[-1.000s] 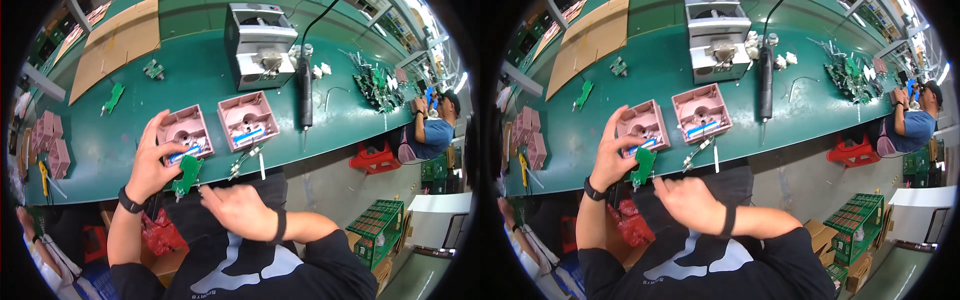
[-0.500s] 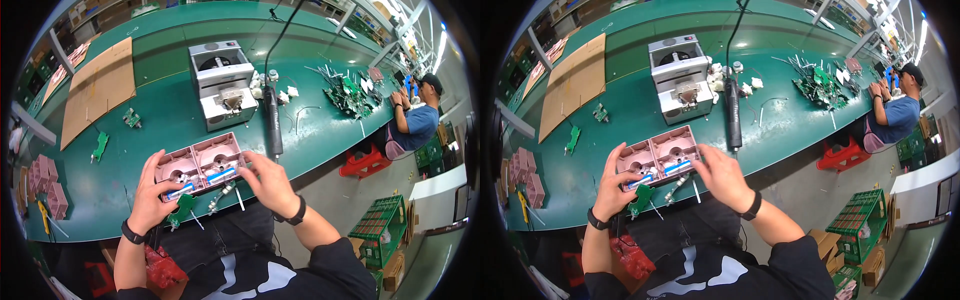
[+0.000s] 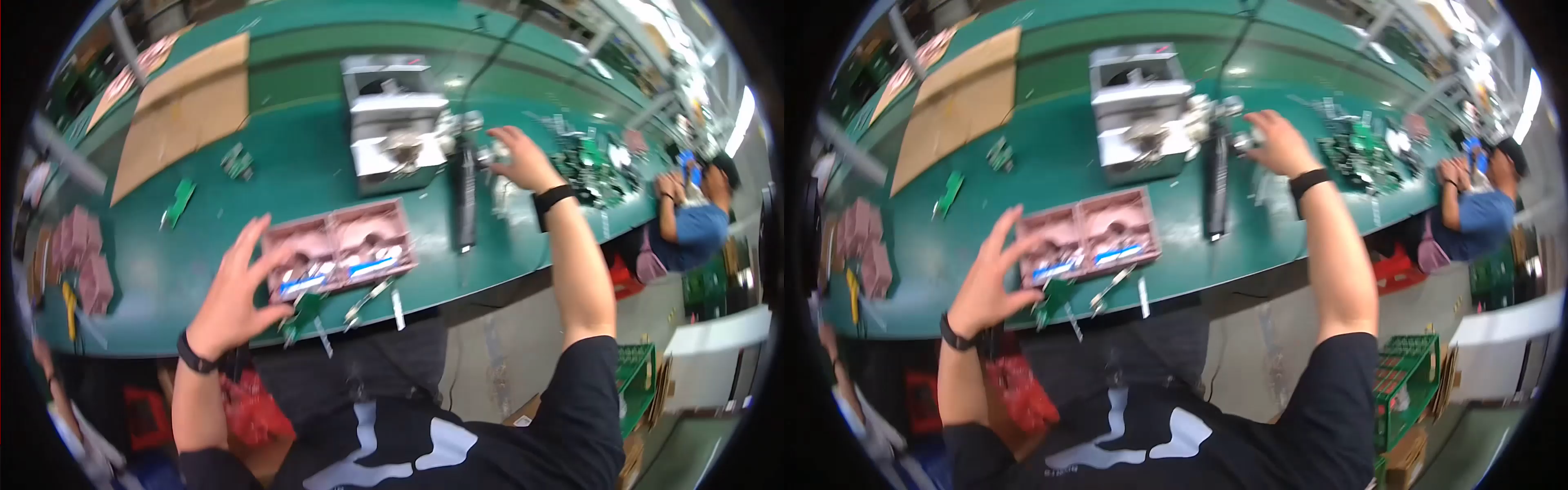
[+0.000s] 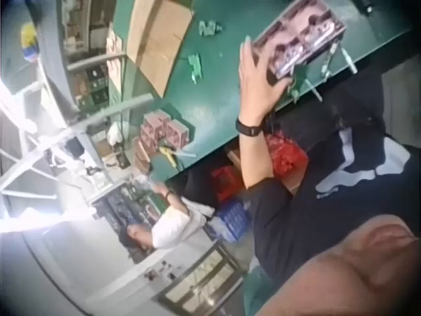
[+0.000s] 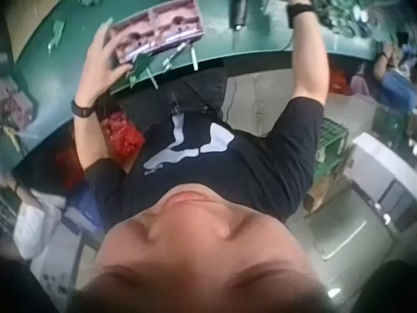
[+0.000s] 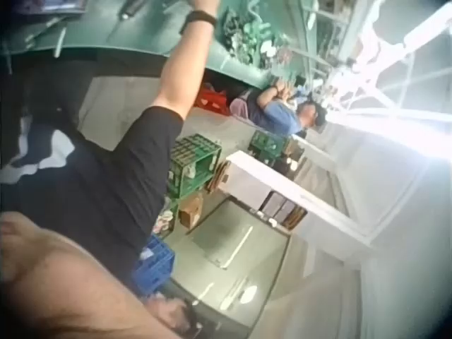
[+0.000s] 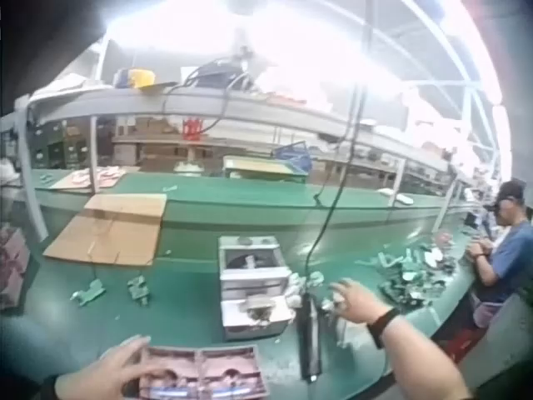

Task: The person places circuit boards and small motors into pink plastic housings, securing the components with a power screwdriver. They then move the assembled units aside and gather a stack of circuit boards.

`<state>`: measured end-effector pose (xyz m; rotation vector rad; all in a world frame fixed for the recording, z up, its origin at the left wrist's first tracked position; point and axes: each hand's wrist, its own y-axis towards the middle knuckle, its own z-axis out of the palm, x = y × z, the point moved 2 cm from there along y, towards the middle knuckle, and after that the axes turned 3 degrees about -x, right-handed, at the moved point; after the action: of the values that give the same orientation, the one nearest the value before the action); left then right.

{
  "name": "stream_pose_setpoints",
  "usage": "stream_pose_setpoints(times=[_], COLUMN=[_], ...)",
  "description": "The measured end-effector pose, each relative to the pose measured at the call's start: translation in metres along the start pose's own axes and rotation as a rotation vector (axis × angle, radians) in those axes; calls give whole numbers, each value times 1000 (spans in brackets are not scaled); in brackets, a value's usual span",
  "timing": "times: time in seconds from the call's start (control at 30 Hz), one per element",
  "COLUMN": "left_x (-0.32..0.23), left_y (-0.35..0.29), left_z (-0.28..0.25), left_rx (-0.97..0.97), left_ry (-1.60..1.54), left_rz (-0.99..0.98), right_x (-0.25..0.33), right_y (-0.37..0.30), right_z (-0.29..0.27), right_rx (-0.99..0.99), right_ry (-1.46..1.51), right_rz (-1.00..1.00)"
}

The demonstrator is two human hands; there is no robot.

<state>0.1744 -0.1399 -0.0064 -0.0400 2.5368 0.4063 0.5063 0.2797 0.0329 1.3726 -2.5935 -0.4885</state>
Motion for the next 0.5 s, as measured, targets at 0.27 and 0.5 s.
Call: stream_pose_setpoints(times=[0.27,0.5], left_x=[-41,-79], left_y=[-37,-49], left_z=[-37,76], left_rx=[-173,114], left_ry=[-563,-991], left_rz=[124,103], right_x=[-3,-22], right_y=[-27,34], right_z=[-4,-108], right_rx=[77,-294], right_ry=[7,-90], right_rz=[166,272])
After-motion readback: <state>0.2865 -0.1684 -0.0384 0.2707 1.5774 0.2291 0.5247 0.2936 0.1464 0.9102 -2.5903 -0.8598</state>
